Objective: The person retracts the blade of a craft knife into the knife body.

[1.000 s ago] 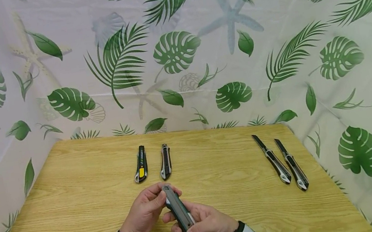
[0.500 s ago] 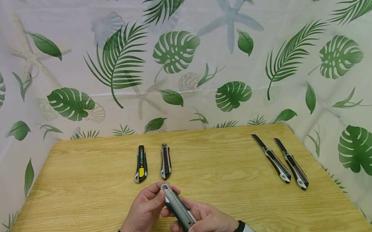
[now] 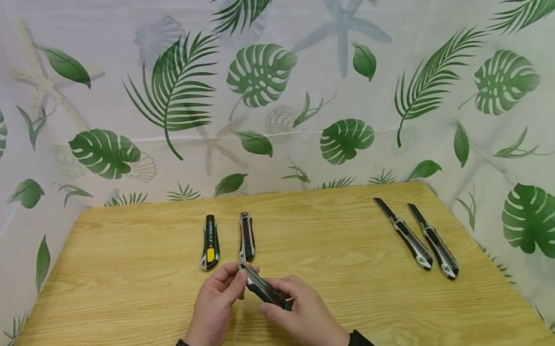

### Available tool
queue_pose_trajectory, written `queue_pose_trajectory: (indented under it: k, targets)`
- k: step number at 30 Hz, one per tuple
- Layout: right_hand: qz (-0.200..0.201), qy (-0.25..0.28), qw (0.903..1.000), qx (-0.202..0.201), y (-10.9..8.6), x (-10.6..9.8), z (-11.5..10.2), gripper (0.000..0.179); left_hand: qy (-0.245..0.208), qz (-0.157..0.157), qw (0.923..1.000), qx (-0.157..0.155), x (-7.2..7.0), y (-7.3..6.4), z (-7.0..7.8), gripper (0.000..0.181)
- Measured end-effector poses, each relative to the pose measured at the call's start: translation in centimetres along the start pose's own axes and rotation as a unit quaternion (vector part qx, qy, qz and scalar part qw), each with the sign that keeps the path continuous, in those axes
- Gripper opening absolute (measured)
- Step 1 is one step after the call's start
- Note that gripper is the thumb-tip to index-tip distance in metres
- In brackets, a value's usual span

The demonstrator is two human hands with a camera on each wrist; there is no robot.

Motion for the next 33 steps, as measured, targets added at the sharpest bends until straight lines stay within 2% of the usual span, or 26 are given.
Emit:
queue_pose_trajectory:
  k: [3, 5, 8, 10, 12, 15, 19, 23, 27, 33]
  targets:
    - [0.021, -0.070, 0.9973, -0.009, 0.7, -1.4, -0.1, 0.041, 0.034, 0.042, 0.9985, -0.011, -0.4, 0.1, -0.1, 0.036]
    - [0.034, -0.108, 0.9936, 0.004, 1.6, -2.5, 0.2, 0.039, 0.060, 0.080, 0.9949, -0.016, -0.9, 0.1, -0.1, 0.039]
    - [0.051, -0.145, 0.9877, 0.028, 3.8, -4.4, 1.3, 0.033, 0.081, 0.126, 0.9885, -0.023, -1.6, -0.2, 0.0, 0.039]
    - [0.059, -0.162, 0.9838, 0.048, 5.6, -5.6, 2.5, 0.026, 0.089, 0.139, 0.9861, -0.022, -1.8, -0.3, 0.1, 0.037]
    - [0.060, -0.179, 0.9797, 0.068, 7.5, -6.3, 3.9, 0.025, 0.094, 0.135, 0.9861, -0.022, -1.7, -0.3, 0.0, 0.034]
    - [0.058, -0.225, 0.9674, 0.102, 10.2, -6.9, 5.9, 0.037, 0.102, 0.123, 0.9868, -0.022, -1.6, -0.2, -0.3, 0.031]
    - [0.050, -0.294, 0.9432, 0.146, 12.7, -6.6, 7.9, 0.045, 0.107, 0.118, 0.9869, -0.028, -1.6, -0.2, -0.7, 0.034]
    - [0.034, -0.340, 0.9232, 0.176, 13.7, -5.5, 8.9, 0.046, 0.106, 0.114, 0.9873, -0.035, -1.6, -0.3, -1.2, 0.040]
    - [0.038, -0.362, 0.9158, 0.171, 14.2, -4.5, 8.7, 0.048, 0.109, 0.106, 0.9878, -0.032, -1.4, -0.3, -1.4, 0.043]
    - [0.060, -0.378, 0.9082, 0.168, 14.3, -4.2, 8.2, 0.047, 0.122, 0.099, 0.9872, -0.027, -1.1, -0.1, -1.4, 0.044]
Point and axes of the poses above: each hand's wrist, its own y-axis towards the middle knuckle, its own x-axis out of the palm, z = x × y, the point moved 9 cm from there along y, towards the middle knuckle, and after that the axes turned 2 degrees about y, right-handed, at the moved point
